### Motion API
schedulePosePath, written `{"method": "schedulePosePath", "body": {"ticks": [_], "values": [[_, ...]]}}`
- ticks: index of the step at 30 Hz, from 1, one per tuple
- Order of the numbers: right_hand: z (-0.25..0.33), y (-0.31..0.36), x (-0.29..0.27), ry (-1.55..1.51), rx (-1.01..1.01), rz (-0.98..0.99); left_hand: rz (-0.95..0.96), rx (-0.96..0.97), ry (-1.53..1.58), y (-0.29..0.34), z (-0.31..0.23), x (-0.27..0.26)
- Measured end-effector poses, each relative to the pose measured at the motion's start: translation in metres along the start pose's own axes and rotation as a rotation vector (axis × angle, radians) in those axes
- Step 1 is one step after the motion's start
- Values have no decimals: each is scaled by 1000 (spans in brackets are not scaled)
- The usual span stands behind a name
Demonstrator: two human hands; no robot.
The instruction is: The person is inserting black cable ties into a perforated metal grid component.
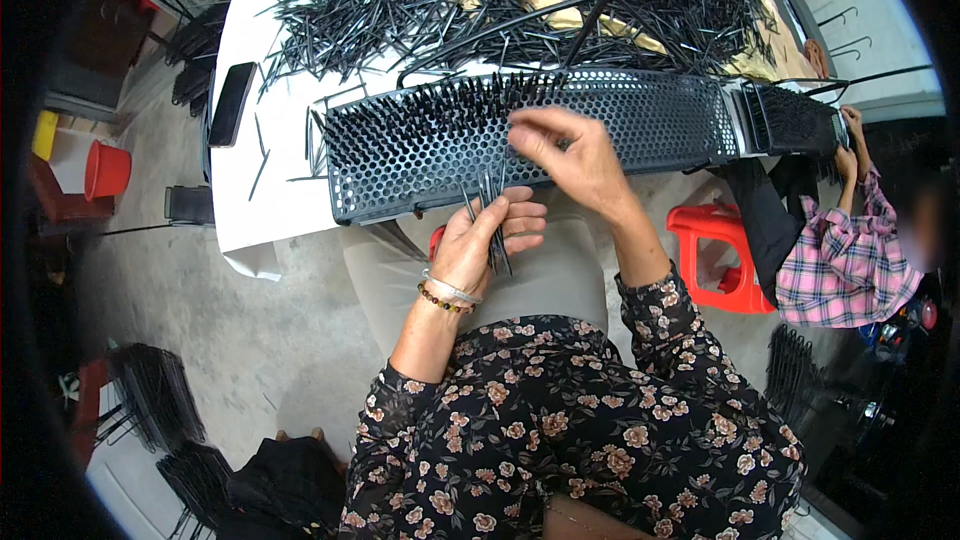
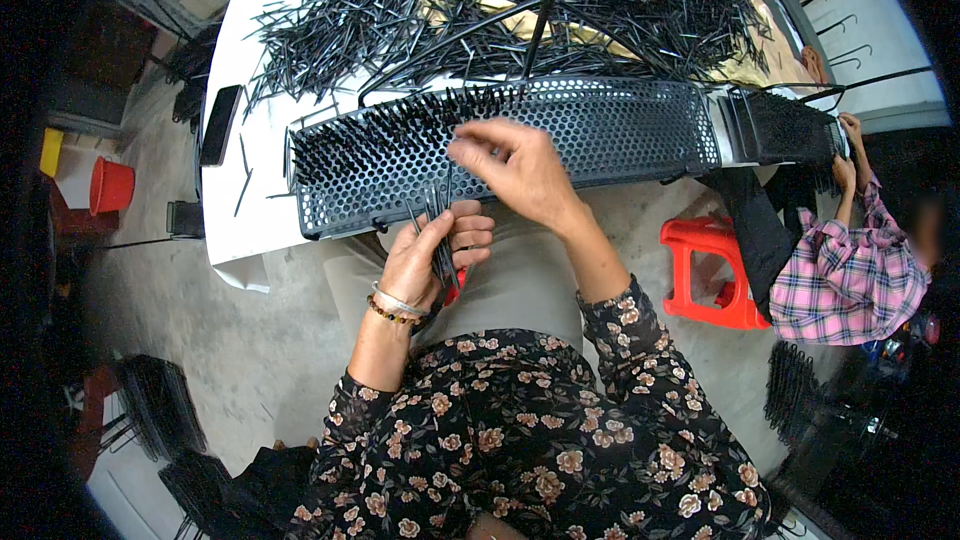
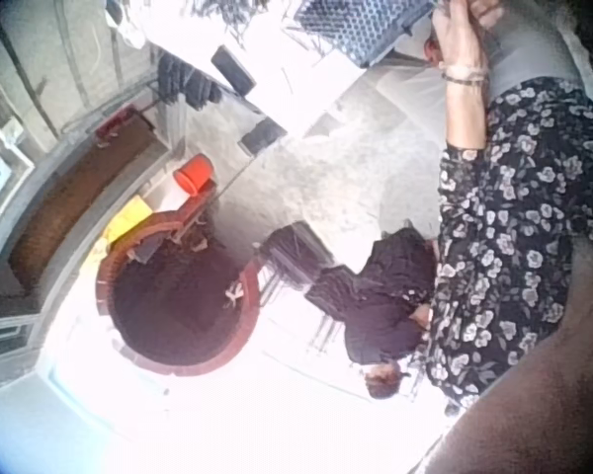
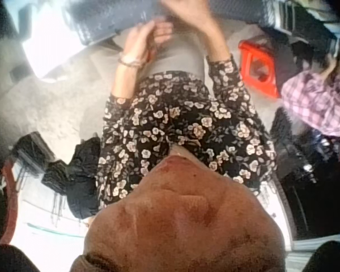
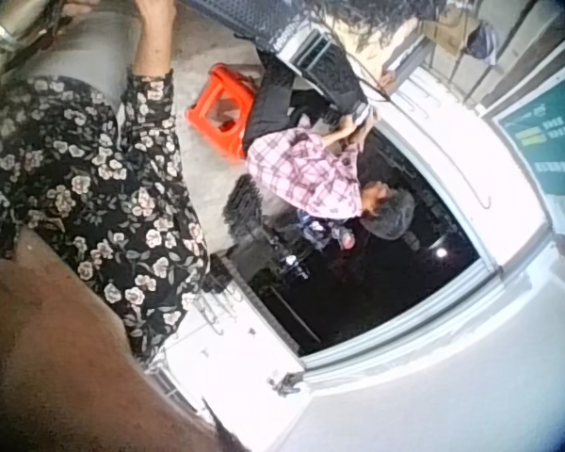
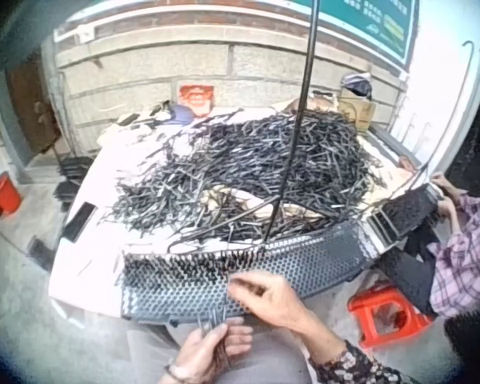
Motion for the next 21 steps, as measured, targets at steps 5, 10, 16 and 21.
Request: {"method": "schedulePosePath", "body": {"ticks": [5, 10, 16, 21], "values": [[-27, 27, 28, -342, 320, 180, 31, -36, -88, 0, 6, 10], [-31, 17, -2, -375, 283, -28, 15, -105, -93, -2, 15, 8], [13, -13, -62, -2, -252, -464, 70, -143, 41, -17, 18, 12], [13, -30, -44, 101, -380, -401, -60, -222, 70, -19, 29, -2]]}}
Point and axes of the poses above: each hand's wrist, its own y-axis away from the middle knuckle, its own x-axis out of the palm, z = x × y, the point moved 10 cm from there along -y, towards the middle knuckle, and after that the axes turned 1 degree about -x, right-handed, at the moved point
